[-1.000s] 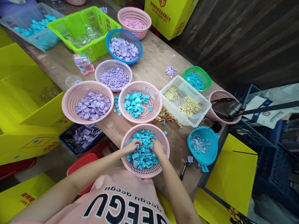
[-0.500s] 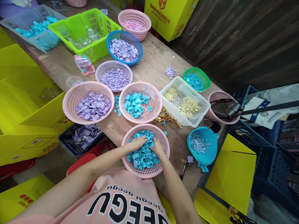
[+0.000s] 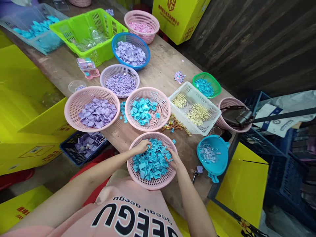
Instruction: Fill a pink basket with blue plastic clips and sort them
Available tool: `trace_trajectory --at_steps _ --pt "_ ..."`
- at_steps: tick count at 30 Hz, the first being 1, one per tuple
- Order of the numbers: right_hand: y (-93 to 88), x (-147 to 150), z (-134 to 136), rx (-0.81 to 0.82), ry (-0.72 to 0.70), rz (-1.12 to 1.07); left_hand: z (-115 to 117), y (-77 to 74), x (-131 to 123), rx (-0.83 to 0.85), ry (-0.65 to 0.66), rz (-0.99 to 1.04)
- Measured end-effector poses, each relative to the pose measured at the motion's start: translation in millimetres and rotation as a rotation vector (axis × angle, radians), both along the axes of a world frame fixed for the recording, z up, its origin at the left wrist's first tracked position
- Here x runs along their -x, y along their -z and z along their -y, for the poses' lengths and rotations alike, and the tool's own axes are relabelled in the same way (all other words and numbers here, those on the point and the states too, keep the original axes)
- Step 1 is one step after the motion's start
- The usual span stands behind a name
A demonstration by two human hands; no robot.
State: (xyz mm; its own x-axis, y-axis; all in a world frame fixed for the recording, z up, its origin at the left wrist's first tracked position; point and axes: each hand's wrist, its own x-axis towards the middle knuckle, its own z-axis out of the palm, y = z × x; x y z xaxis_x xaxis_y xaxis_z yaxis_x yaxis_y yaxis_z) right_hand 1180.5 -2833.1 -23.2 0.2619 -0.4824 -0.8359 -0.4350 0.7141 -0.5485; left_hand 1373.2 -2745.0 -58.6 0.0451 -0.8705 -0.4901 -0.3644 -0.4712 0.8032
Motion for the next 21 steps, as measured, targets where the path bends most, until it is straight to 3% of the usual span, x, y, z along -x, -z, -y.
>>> trace_trajectory --at_steps 7,12,14,18,21 --pt "-27.7 -63 31 -0.114 0.013 0.096 5 -12.8 -23 0.006 -0.062 0.004" --pt "-50.2 -102 63 0.140 -0.080 0.309 0 -13.1 -8 0.075 0.069 0.027" --pt "-45.7 -100 66 0.297 -0.243 0.135 -6 -9.8 2 0.081 0.155 0.013" --pt "-18.7 -74 41 0.487 -0.853 -0.458 -14 -3.9 15 0.046 0.215 0.022" --pt "0.6 -54 10 0.523 -0.970 -0.602 -7 -7.6 13 0.041 0.202 0.026"
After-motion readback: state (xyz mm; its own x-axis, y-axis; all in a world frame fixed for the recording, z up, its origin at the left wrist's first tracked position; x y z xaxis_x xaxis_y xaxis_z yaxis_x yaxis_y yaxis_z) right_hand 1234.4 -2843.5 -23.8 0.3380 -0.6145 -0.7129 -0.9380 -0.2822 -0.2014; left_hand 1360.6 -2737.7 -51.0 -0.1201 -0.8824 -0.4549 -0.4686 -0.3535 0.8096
